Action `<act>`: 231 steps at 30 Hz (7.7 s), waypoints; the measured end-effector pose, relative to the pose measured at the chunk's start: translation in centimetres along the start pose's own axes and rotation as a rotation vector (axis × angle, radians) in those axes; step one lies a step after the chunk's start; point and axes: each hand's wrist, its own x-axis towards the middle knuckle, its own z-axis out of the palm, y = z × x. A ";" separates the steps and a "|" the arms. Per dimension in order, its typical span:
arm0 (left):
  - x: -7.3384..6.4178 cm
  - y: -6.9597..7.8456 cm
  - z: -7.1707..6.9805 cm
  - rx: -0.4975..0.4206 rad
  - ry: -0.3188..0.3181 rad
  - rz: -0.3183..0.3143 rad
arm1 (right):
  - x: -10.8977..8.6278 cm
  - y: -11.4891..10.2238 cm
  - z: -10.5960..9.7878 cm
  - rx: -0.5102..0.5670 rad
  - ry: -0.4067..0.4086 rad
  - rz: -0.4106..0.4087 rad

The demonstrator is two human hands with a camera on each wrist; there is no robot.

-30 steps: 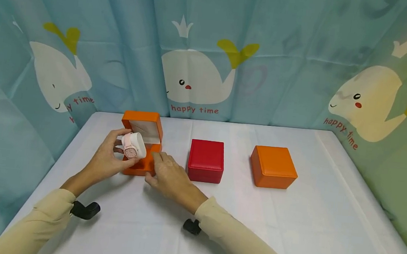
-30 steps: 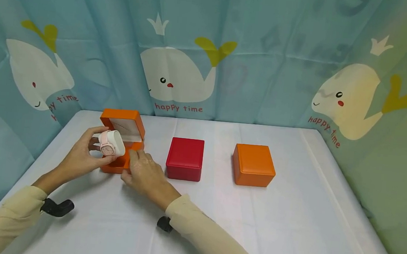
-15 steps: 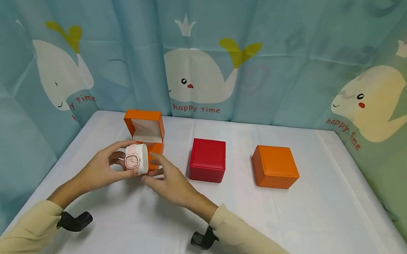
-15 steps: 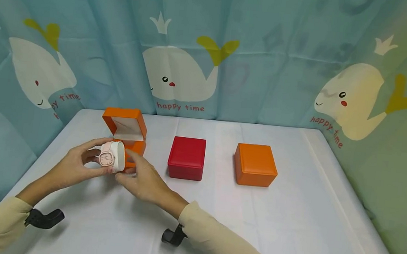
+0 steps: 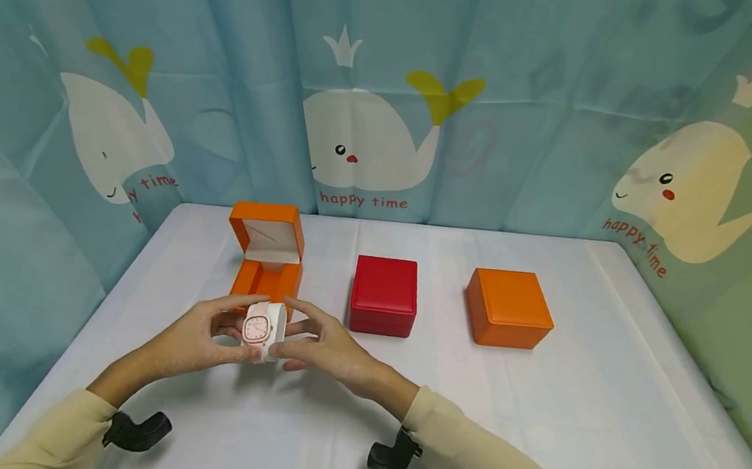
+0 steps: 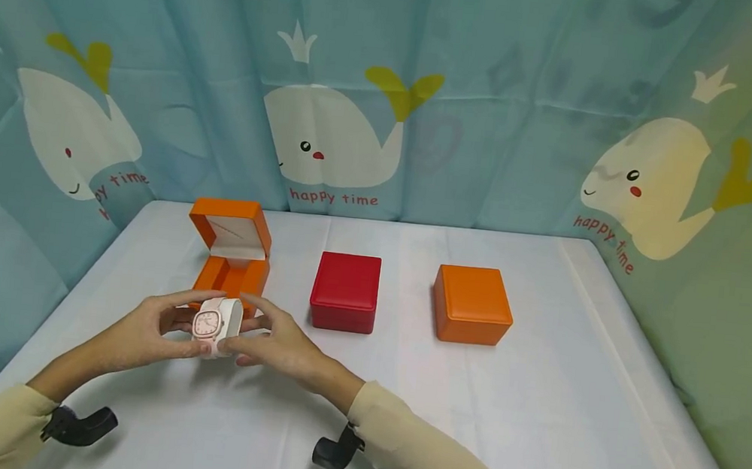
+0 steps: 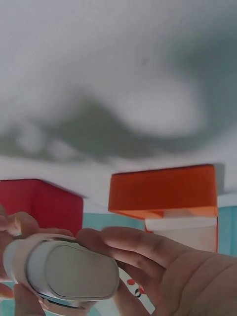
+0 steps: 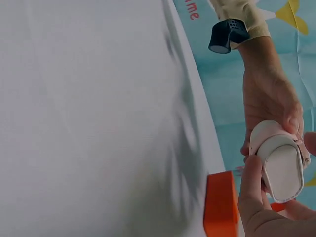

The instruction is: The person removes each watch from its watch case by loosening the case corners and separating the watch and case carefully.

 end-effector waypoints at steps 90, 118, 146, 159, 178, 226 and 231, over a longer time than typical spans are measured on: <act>-2.5 -0.8 4.4 -0.372 -0.077 -0.105 | -1.9 3.6 -0.3 -0.034 -0.028 -0.013; -2.7 -1.4 4.1 -0.430 -0.136 -0.078 | -2.0 3.9 -0.5 -0.018 -0.053 -0.011; -2.6 -0.9 4.9 -0.585 -0.088 -0.206 | -2.4 3.7 -0.1 -0.027 0.019 -0.019; -2.9 -0.9 4.8 -0.687 -0.121 -0.252 | -2.5 3.9 -0.3 -0.028 -0.018 0.001; -3.0 -0.8 5.3 -0.674 -0.064 -0.241 | -2.4 3.9 -0.1 -0.071 0.059 -0.035; -2.3 -1.0 5.4 -0.698 -0.083 -0.226 | -2.5 4.5 -0.2 -0.026 0.061 -0.052; -2.2 -0.9 5.3 -0.705 -0.074 -0.218 | -2.5 4.5 -0.1 0.002 0.059 -0.048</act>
